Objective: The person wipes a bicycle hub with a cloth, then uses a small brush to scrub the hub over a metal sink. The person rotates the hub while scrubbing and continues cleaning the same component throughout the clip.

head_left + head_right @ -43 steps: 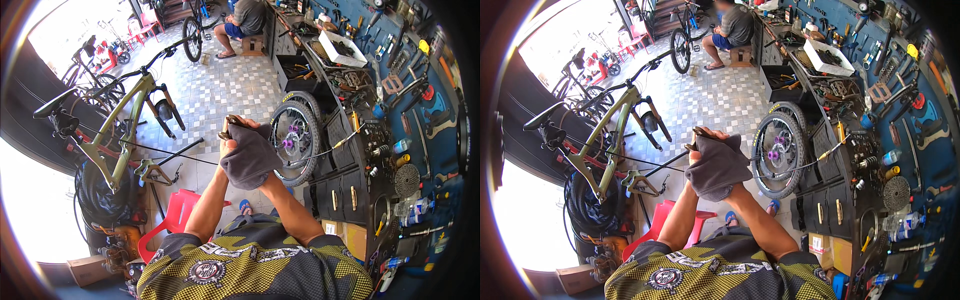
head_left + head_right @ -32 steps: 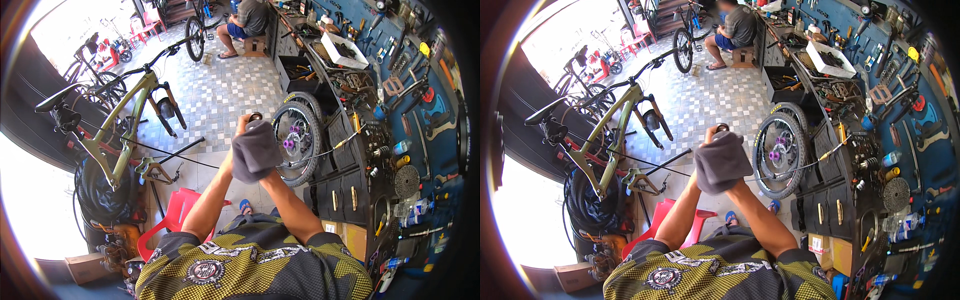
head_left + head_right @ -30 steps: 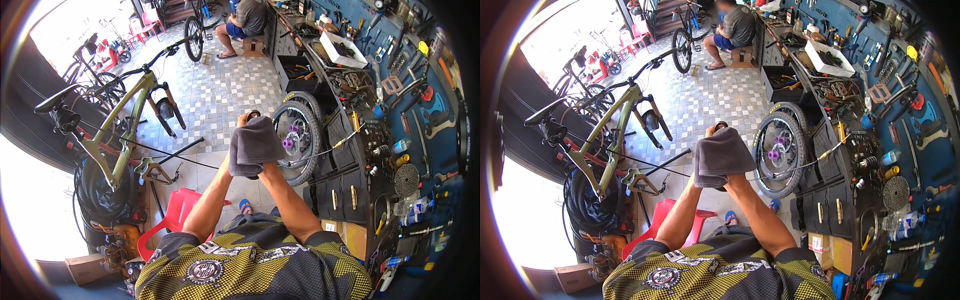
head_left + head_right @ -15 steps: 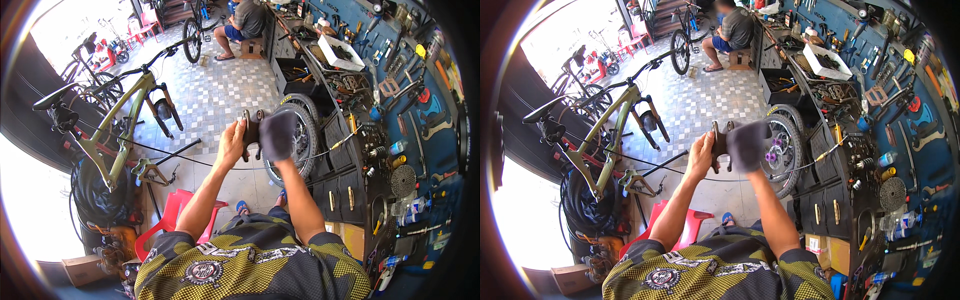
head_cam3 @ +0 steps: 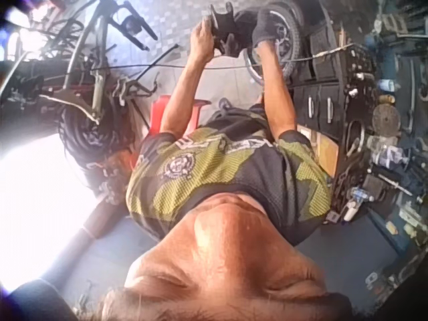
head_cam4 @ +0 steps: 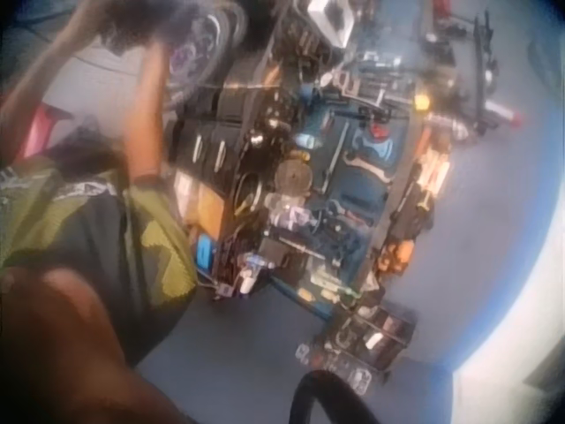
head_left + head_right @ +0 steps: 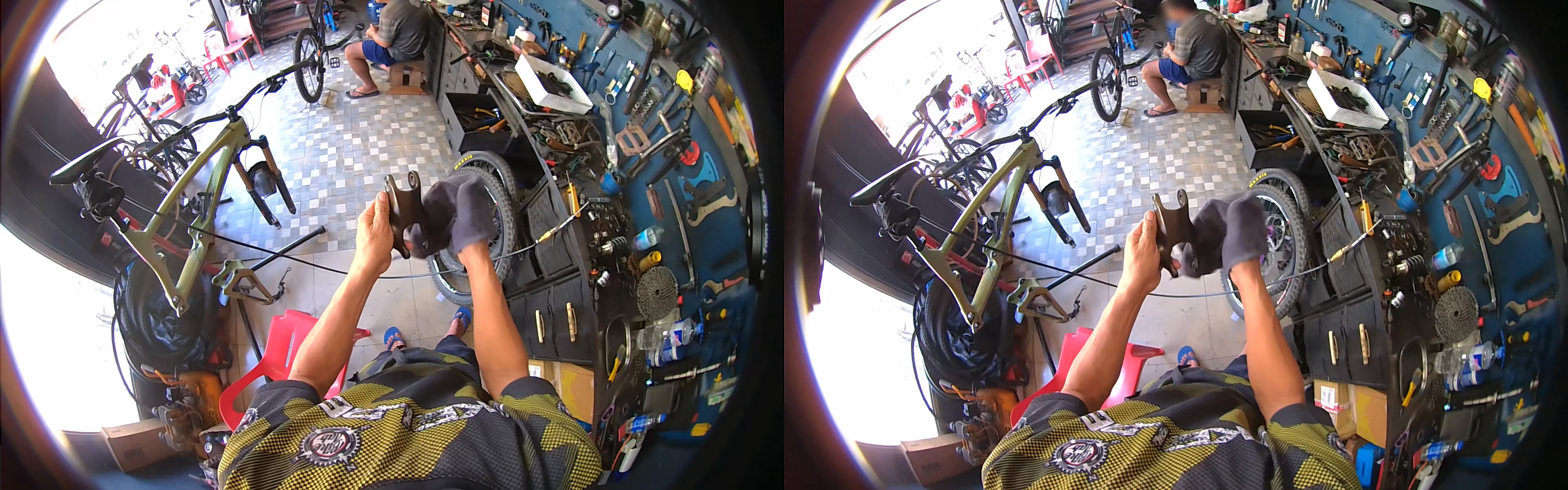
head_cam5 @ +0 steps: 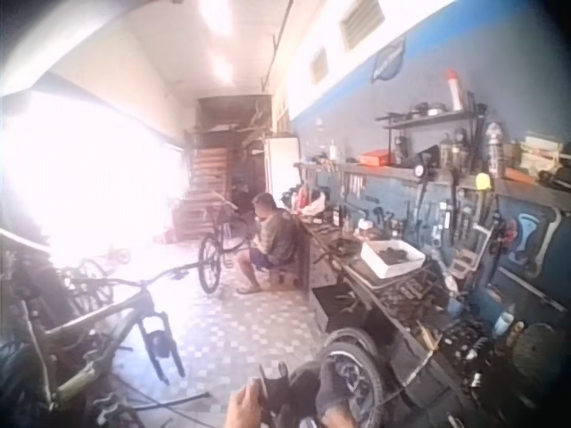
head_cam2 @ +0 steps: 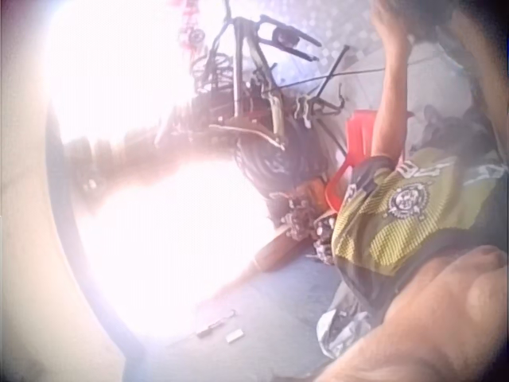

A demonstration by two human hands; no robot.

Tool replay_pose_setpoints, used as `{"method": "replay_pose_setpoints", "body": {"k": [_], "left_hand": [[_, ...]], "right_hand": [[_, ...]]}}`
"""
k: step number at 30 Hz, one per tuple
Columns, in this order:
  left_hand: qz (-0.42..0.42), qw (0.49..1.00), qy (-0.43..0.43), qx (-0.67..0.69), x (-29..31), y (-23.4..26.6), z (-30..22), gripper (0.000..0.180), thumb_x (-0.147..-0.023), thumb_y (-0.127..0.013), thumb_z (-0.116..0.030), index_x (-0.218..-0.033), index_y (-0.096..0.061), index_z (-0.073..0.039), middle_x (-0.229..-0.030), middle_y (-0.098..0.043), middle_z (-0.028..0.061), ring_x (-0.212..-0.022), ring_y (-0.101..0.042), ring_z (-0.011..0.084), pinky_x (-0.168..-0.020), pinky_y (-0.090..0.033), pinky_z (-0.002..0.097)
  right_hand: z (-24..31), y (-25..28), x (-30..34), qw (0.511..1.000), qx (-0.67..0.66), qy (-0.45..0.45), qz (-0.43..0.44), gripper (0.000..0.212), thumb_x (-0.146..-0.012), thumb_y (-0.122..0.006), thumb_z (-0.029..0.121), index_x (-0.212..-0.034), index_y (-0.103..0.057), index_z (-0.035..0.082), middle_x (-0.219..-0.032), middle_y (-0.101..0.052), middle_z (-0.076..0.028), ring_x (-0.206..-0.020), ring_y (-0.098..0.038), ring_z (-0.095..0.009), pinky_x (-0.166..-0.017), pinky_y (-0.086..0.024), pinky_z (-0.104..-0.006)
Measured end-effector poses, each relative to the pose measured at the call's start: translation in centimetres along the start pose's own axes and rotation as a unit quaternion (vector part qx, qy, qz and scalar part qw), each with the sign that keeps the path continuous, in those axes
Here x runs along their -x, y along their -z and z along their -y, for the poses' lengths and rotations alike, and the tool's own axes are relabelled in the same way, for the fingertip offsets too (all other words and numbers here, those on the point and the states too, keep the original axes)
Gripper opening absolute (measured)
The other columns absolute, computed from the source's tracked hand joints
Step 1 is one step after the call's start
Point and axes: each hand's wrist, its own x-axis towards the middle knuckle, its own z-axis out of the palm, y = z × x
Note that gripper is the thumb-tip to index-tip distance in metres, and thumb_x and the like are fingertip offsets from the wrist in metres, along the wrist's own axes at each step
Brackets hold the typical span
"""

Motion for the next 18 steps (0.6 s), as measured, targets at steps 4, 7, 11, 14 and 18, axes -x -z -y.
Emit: {"method": "replay_pose_setpoints", "body": {"k": [4, 7, 11, 14, 18], "left_hand": [[0.0, 0.86, -0.335, -0.385, -1.1, -1.0, 4.9, 0.035, -0.107, -0.056, -0.027, -0.13, -0.062, -0.001, -0.12, -0.068, 0.0183, -0.111, -0.063, 0.0357, -0.098, -0.051, 0.0461], [0.051, 0.876, -0.32, -0.357, -0.7, -0.9, 4.7, 0.061, -0.101, -0.064, -0.02, -0.156, -0.046, -0.003, -0.155, -0.052, 0.0241, -0.147, -0.045, 0.0401, -0.121, -0.036, 0.0485], [0.001, 0.938, -0.173, -0.301, -0.2, -0.7, 3.8, 0.048, -0.107, -0.058, -0.024, -0.15, -0.051, -0.005, -0.145, -0.059, 0.0174, -0.138, -0.053, 0.0325, -0.116, -0.042, 0.0451], [-0.011, 0.998, 0.049, 0.024, -0.1, -2.1, 1.4, 0.045, -0.109, -0.051, -0.043, -0.136, -0.057, -0.008, -0.125, -0.065, 0.0103, -0.116, -0.063, 0.0247, -0.102, -0.052, 0.043], [0.055, 0.967, 0.054, 0.244, -0.6, -0.1, -1.8, 0.082, -0.096, -0.037, -0.088, -0.098, -0.065, -0.011, -0.105, -0.073, 0.0055, -0.092, -0.069, 0.0196, -0.086, -0.059, 0.0403]], "right_hand": [[-5.2, -0.2, -0.3, 0.807, 0.469, 0.359, 0.016, 0.041, -0.103, -0.057, 0.033, -0.129, -0.062, 0.001, -0.132, -0.066, -0.025, -0.131, -0.057, -0.039, -0.111, -0.044, -0.0508], [-4.1, -1.2, -0.4, 0.892, 0.428, 0.139, 0.046, 0.04, -0.101, -0.06, 0.027, -0.131, -0.062, 0.001, -0.133, -0.066, -0.028, -0.133, -0.057, -0.045, -0.114, -0.043, -0.0527], [-0.4, -2.3, -1.1, 0.844, 0.456, 0.28, 0.04, 0.036, -0.104, -0.054, 0.032, -0.123, -0.065, 0.003, -0.12, -0.068, -0.026, -0.117, -0.061, -0.046, -0.104, -0.048, -0.0524], [-1.6, -3.2, -1.0, 0.852, 0.436, 0.288, 0.044, 0.038, -0.105, -0.052, 0.037, -0.122, -0.066, 0.005, -0.12, -0.067, -0.026, -0.117, -0.061, -0.045, -0.102, -0.047, -0.0528], [2.7, -5.2, 2.0, 0.867, 0.389, 0.217, 0.222, 0.04, -0.098, -0.069, 0.032, -0.128, -0.064, 0.007, -0.127, -0.066, -0.018, -0.121, -0.062, -0.034, -0.105, -0.048, -0.047]]}}
